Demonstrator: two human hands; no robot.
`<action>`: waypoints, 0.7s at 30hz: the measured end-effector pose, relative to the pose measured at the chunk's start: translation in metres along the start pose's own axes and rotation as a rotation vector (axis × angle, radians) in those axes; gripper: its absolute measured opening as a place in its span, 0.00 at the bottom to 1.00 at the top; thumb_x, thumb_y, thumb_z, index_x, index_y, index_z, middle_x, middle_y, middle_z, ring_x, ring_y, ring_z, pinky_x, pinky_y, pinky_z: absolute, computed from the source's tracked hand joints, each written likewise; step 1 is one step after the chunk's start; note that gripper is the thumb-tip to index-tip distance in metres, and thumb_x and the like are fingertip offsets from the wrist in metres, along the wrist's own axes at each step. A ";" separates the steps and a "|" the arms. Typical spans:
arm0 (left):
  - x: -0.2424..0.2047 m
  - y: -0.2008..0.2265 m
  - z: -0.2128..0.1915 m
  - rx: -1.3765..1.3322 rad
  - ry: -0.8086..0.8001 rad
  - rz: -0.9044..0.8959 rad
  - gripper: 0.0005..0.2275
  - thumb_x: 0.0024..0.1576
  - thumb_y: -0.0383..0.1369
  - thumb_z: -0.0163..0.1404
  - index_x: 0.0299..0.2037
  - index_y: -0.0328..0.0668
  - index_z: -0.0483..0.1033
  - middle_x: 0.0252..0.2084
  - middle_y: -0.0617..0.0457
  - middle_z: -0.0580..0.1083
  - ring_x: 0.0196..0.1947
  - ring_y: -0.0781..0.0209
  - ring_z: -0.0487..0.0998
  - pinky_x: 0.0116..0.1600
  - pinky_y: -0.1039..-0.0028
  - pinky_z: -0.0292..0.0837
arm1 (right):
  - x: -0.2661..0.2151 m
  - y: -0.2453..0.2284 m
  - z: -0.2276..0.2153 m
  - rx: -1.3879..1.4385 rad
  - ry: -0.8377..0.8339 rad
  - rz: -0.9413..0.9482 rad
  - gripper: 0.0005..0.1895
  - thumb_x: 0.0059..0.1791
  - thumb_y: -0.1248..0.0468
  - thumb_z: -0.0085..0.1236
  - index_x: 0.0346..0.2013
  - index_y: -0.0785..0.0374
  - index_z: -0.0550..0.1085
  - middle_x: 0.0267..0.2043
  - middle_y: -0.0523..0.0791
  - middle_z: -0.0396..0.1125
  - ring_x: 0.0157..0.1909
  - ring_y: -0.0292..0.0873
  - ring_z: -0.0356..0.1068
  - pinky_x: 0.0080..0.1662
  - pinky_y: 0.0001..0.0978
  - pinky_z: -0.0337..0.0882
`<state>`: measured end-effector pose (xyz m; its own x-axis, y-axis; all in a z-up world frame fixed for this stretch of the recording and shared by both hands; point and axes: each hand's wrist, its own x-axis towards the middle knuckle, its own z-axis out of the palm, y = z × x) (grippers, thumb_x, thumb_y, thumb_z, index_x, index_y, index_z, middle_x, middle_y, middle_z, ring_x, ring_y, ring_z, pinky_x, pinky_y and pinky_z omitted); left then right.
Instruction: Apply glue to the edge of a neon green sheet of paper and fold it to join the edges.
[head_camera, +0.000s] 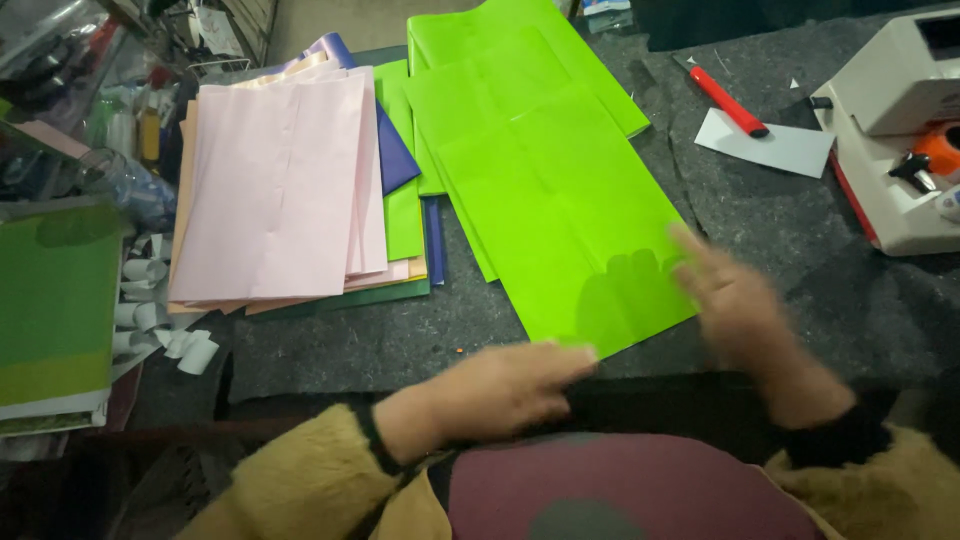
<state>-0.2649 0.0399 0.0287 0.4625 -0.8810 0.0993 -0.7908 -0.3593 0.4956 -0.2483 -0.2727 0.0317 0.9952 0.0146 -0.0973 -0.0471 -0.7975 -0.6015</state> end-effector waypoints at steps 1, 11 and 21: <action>-0.007 -0.002 -0.009 -0.194 0.085 -0.123 0.29 0.60 0.45 0.51 0.68 0.32 0.67 0.69 0.36 0.69 0.68 0.43 0.69 0.70 0.60 0.65 | -0.009 -0.019 -0.021 0.098 0.114 0.071 0.25 0.56 0.54 0.42 0.69 0.54 0.65 0.67 0.50 0.63 0.64 0.49 0.65 0.61 0.47 0.66; -0.017 -0.034 -0.018 -1.448 0.507 -0.817 0.19 0.62 0.33 0.47 0.61 0.28 0.66 0.57 0.42 0.74 0.57 0.51 0.78 0.54 0.63 0.80 | 0.046 0.019 -0.038 -0.065 0.144 0.122 0.19 0.54 0.56 0.56 0.57 0.59 0.77 0.50 0.52 0.76 0.46 0.47 0.77 0.50 0.42 0.76; 0.023 -0.029 0.013 -1.364 0.278 -0.734 0.18 0.63 0.34 0.47 0.58 0.27 0.71 0.49 0.43 0.78 0.42 0.54 0.82 0.40 0.68 0.80 | 0.069 0.021 -0.033 0.057 -0.099 0.293 0.24 0.51 0.52 0.59 0.58 0.61 0.78 0.47 0.52 0.79 0.45 0.48 0.80 0.49 0.41 0.76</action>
<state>-0.2360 0.0260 0.0056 0.7455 -0.5089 -0.4305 0.5033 0.0063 0.8641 -0.1779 -0.3086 0.0387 0.9254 -0.1498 -0.3482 -0.3380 -0.7416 -0.5795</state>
